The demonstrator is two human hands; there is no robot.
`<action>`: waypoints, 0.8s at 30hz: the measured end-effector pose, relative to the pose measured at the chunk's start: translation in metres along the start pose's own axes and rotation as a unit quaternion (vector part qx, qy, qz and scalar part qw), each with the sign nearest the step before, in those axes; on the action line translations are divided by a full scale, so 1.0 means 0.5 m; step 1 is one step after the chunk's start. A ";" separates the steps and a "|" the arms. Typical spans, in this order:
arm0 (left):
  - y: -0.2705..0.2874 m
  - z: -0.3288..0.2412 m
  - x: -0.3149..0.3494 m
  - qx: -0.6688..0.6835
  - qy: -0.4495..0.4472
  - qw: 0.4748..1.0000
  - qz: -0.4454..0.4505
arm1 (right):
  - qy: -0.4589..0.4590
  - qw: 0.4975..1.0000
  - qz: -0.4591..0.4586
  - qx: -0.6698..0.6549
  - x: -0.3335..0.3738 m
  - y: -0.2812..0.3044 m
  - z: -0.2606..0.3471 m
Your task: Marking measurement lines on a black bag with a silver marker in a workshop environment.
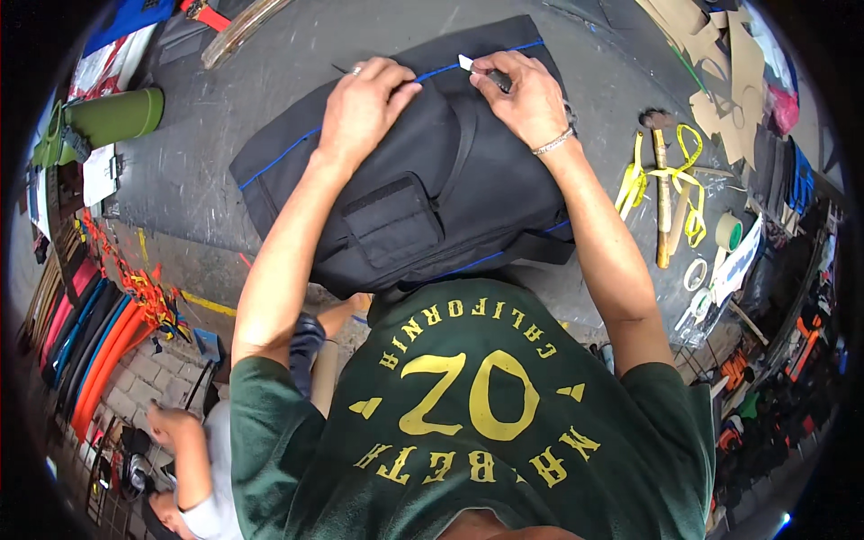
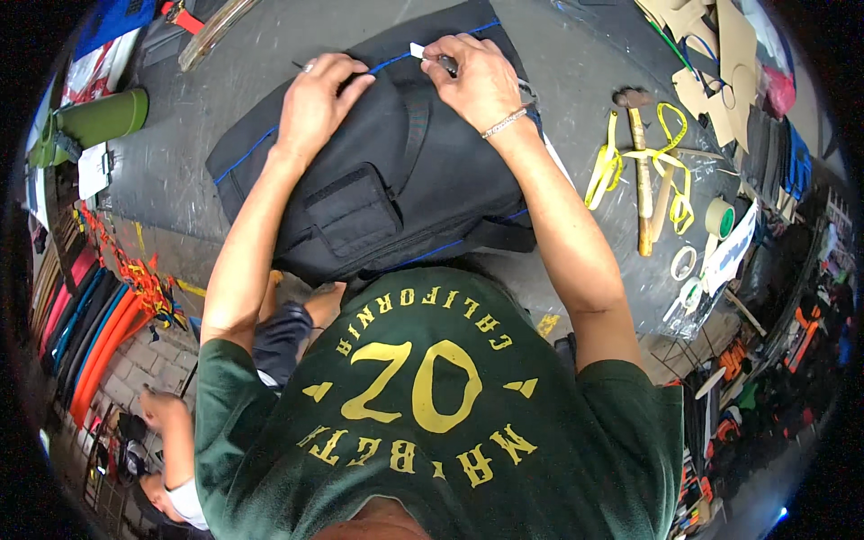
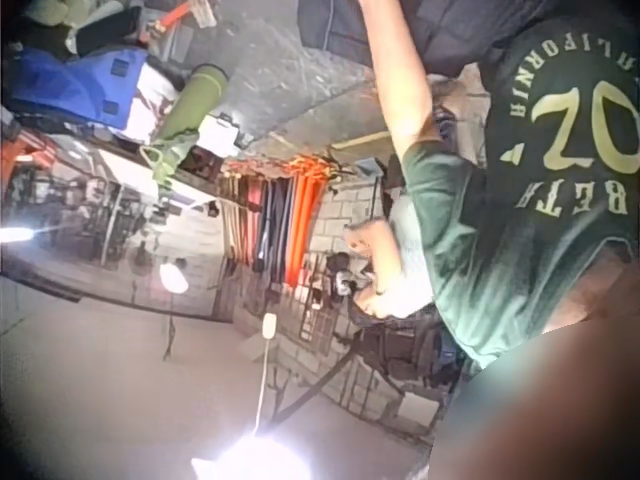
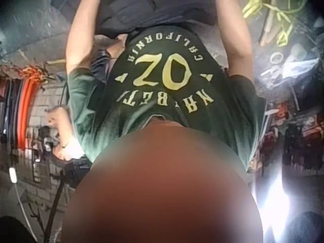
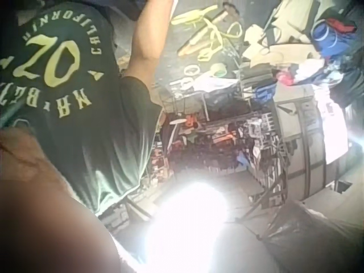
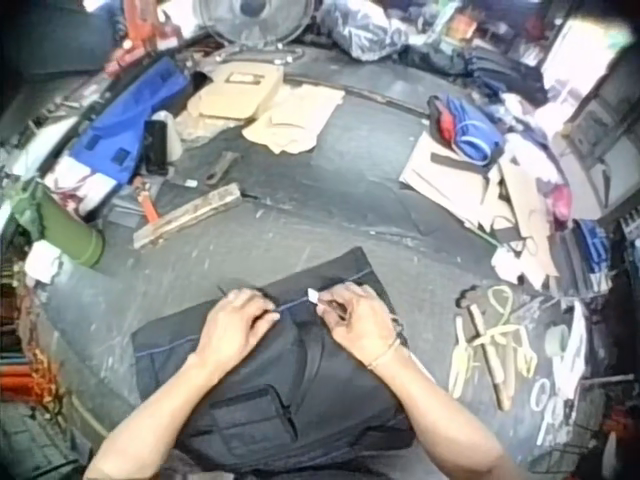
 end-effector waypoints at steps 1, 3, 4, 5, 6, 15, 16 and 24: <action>-0.005 -0.004 0.007 -0.040 -0.016 0.999 -0.004 | 0.049 0.999 0.002 -0.024 -0.001 -0.004 0.012; -0.017 -0.004 0.004 -0.066 -0.027 0.997 -0.020 | 0.034 0.998 0.043 -0.019 -0.002 -0.011 0.020; -0.023 -0.004 0.001 -0.056 -0.048 0.997 -0.015 | 0.058 0.997 0.049 -0.013 -0.006 -0.011 0.025; -0.028 -0.004 -0.004 -0.070 -0.069 0.995 -0.020 | 0.095 0.993 0.064 -0.019 -0.008 -0.012 0.031; -0.032 0.000 -0.008 -0.096 -0.060 0.993 -0.019 | 0.111 0.991 0.074 -0.013 -0.012 -0.010 0.030; -0.044 -0.004 0.001 -0.102 -0.034 0.993 -0.051 | 0.157 0.983 0.095 0.001 -0.034 -0.013 0.025; -0.047 -0.009 0.001 -0.092 -0.056 0.993 -0.049 | 0.130 0.986 0.105 0.019 -0.037 -0.014 0.020; -0.069 -0.053 0.044 -0.071 -0.065 0.993 -0.062 | 0.164 0.985 0.021 0.042 -0.023 -0.023 0.027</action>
Point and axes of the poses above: each hand's wrist, its own x-axis away from the middle knuckle, its own y-axis out of the back of the hand, z = x × y, the point moved 3 cm from there along -x, towards the middle knuckle, and after that the axes turned 6 degrees about x, right-handed, at the moved point
